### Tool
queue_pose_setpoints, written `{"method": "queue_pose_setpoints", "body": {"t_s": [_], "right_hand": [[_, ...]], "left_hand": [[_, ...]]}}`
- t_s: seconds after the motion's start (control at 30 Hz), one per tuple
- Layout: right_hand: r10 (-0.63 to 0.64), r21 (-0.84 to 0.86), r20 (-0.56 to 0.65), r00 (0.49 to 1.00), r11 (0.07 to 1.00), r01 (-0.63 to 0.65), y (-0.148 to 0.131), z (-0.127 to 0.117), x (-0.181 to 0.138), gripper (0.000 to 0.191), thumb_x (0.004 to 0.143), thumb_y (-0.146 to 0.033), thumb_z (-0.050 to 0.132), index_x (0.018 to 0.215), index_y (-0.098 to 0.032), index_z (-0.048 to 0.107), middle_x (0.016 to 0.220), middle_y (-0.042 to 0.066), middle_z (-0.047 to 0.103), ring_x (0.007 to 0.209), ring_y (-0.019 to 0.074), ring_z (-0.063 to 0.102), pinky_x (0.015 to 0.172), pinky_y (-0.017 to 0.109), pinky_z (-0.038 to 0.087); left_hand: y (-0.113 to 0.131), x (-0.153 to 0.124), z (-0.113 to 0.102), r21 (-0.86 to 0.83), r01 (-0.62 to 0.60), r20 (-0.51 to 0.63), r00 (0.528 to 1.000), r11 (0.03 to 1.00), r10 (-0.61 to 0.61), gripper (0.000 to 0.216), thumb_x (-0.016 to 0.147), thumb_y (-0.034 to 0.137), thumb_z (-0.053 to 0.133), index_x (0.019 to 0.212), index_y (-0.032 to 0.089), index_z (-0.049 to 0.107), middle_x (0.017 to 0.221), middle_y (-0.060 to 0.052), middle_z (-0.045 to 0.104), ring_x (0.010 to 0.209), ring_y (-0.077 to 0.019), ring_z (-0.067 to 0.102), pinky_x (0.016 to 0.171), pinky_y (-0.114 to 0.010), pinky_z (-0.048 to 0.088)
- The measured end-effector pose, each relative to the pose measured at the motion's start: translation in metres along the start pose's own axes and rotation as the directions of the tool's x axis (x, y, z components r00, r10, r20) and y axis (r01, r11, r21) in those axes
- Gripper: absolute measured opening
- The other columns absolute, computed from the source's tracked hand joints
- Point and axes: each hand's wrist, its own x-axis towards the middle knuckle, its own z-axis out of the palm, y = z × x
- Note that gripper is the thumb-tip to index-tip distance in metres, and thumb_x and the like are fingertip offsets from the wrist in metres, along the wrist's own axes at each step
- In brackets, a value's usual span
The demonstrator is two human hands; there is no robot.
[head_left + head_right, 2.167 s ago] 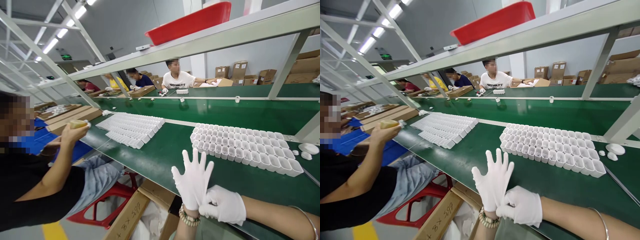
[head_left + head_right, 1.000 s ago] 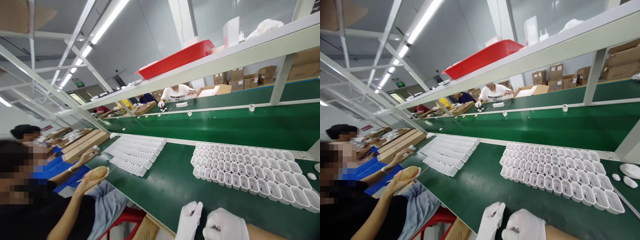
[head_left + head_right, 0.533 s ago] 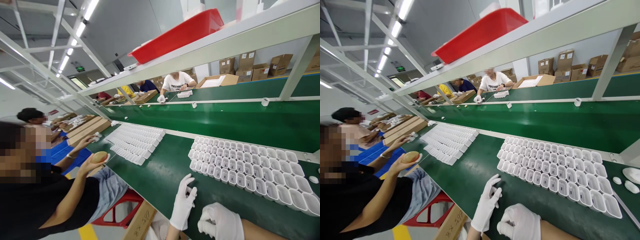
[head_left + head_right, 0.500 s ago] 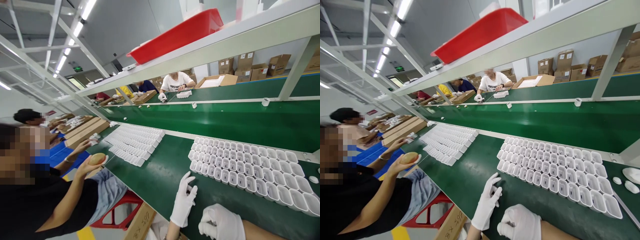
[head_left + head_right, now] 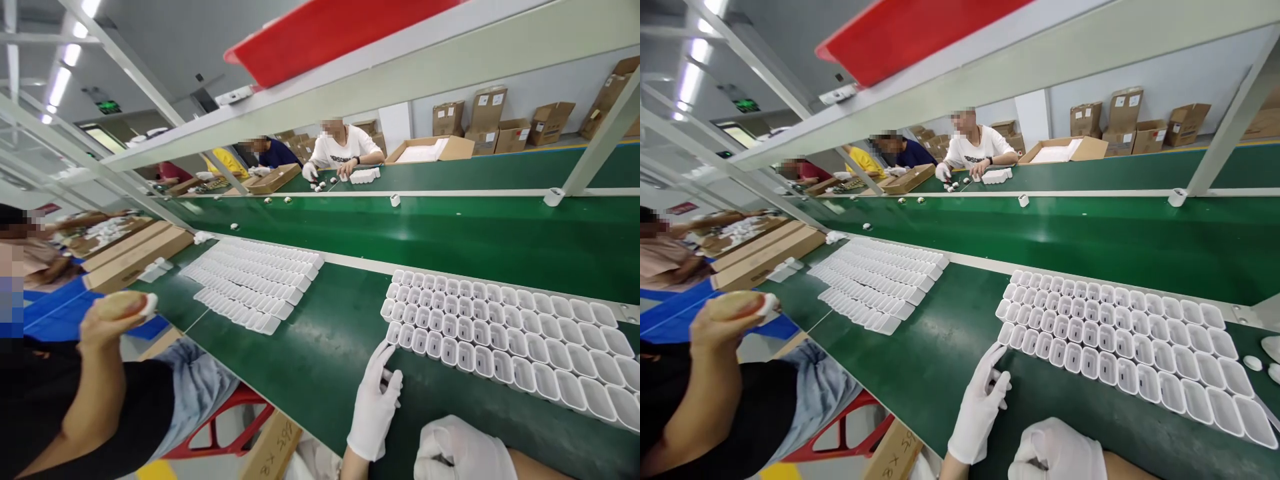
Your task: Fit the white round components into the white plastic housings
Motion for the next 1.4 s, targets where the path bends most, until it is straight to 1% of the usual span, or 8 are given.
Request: {"method": "queue_pose_setpoints", "body": {"t_s": [0.2, 0.5, 0.57, 0.7, 0.77, 0.9, 1.07, 1.4], "right_hand": [[-0.165, -0.030, 0.146, 0.975, 0.985, 0.171, 0.001, -0.010, 0.008, 0.023, 0.084, -0.033, 0.056, 0.068, -0.022, 0.069, 0.076, 0.000, 0.066, 0.071, 0.0144, 0.059, 0.068, 0.023, 0.043], [-0.319, -0.020, 0.172, 0.932, 0.945, 0.327, 0.006, -0.012, 0.010, 0.031, 0.093, -0.032, 0.049, 0.077, -0.018, 0.072, 0.072, -0.001, 0.063, 0.062, 0.0087, 0.056, 0.064, 0.019, 0.044], [-0.455, -0.254, 0.099, 0.885, 0.849, 0.464, 0.007, -0.013, 0.010, 0.035, 0.097, -0.031, 0.041, 0.080, -0.018, 0.069, 0.075, 0.001, 0.063, 0.065, 0.0109, 0.054, 0.066, 0.024, 0.042], [-0.702, -0.688, 0.086, 0.707, 0.471, 0.552, 0.012, -0.016, 0.015, 0.033, 0.098, -0.027, 0.036, 0.086, -0.015, 0.064, 0.078, 0.006, 0.061, 0.069, 0.0162, 0.049, 0.066, 0.033, 0.035], [-0.704, -0.746, 0.137, 0.696, 0.389, 0.540, 0.014, -0.018, 0.020, 0.029, 0.097, -0.025, 0.038, 0.088, -0.014, 0.062, 0.080, 0.007, 0.061, 0.072, 0.0170, 0.048, 0.064, 0.034, 0.033], [-0.610, -0.771, 0.200, 0.767, 0.386, 0.507, 0.019, -0.022, 0.029, 0.028, 0.098, -0.026, 0.036, 0.092, -0.016, 0.061, 0.080, 0.005, 0.059, 0.073, 0.0173, 0.046, 0.063, 0.035, 0.029], [-0.601, -0.758, 0.205, 0.772, 0.402, 0.514, 0.020, -0.022, 0.030, 0.027, 0.098, -0.026, 0.036, 0.099, -0.016, 0.061, 0.084, 0.005, 0.060, 0.074, 0.0179, 0.046, 0.064, 0.035, 0.031], [-0.791, -0.718, 0.138, 0.596, 0.334, 0.610, 0.011, -0.020, 0.023, 0.026, 0.095, -0.021, 0.039, 0.110, -0.016, 0.060, 0.111, 0.011, 0.062, 0.110, 0.0239, 0.049, 0.086, 0.041, 0.041]], "left_hand": [[0.002, 0.000, 0.000, -0.017, -0.006, -0.013, 1.000, 1.000, 0.006, 0.040, 0.087, 0.034, 0.056, 0.127, 0.030, 0.056, 0.149, -0.008, 0.035, 0.070, -0.0102, 0.056, 0.051, -0.024, 0.056], [-0.001, -0.001, 0.000, 0.020, -0.055, -0.064, 0.996, 0.998, 0.056, 0.024, 0.089, 0.035, 0.053, 0.107, 0.022, 0.062, 0.139, -0.009, 0.043, 0.076, -0.0112, 0.059, 0.058, -0.024, 0.056], [0.000, -0.001, -0.001, 0.028, -0.055, -0.059, 0.997, 0.998, 0.056, 0.022, 0.089, 0.035, 0.053, 0.102, 0.021, 0.064, 0.135, -0.008, 0.047, 0.075, -0.0110, 0.059, 0.060, -0.023, 0.055], [0.000, -0.001, -0.003, 0.083, -0.100, -0.021, 0.995, 0.992, 0.102, 0.019, 0.089, 0.033, 0.053, 0.095, 0.021, 0.067, 0.120, -0.008, 0.056, 0.077, -0.0129, 0.060, 0.062, -0.023, 0.053], [-0.001, 0.000, -0.004, 0.109, -0.138, 0.006, 0.990, 0.984, 0.138, 0.018, 0.088, 0.032, 0.054, 0.091, 0.021, 0.068, 0.113, -0.008, 0.060, 0.082, -0.0154, 0.061, 0.063, -0.023, 0.052], [-0.002, 0.001, -0.004, 0.120, -0.172, 0.024, 0.985, 0.978, 0.170, 0.016, 0.087, 0.028, 0.055, 0.087, 0.021, 0.069, 0.107, -0.008, 0.062, 0.086, -0.0177, 0.062, 0.065, -0.023, 0.052], [0.003, 0.000, -0.003, 0.168, -0.242, 0.024, 0.970, 0.956, 0.242, 0.015, 0.087, 0.024, 0.054, 0.083, 0.020, 0.068, 0.101, -0.008, 0.065, 0.084, -0.0172, 0.062, 0.071, -0.026, 0.051], [0.006, -0.003, -0.008, 0.187, -0.412, 0.172, 0.907, 0.892, 0.384, 0.014, 0.091, 0.024, 0.054, 0.087, 0.019, 0.066, 0.095, -0.007, 0.065, 0.089, -0.0167, 0.062, 0.082, -0.027, 0.050]]}}
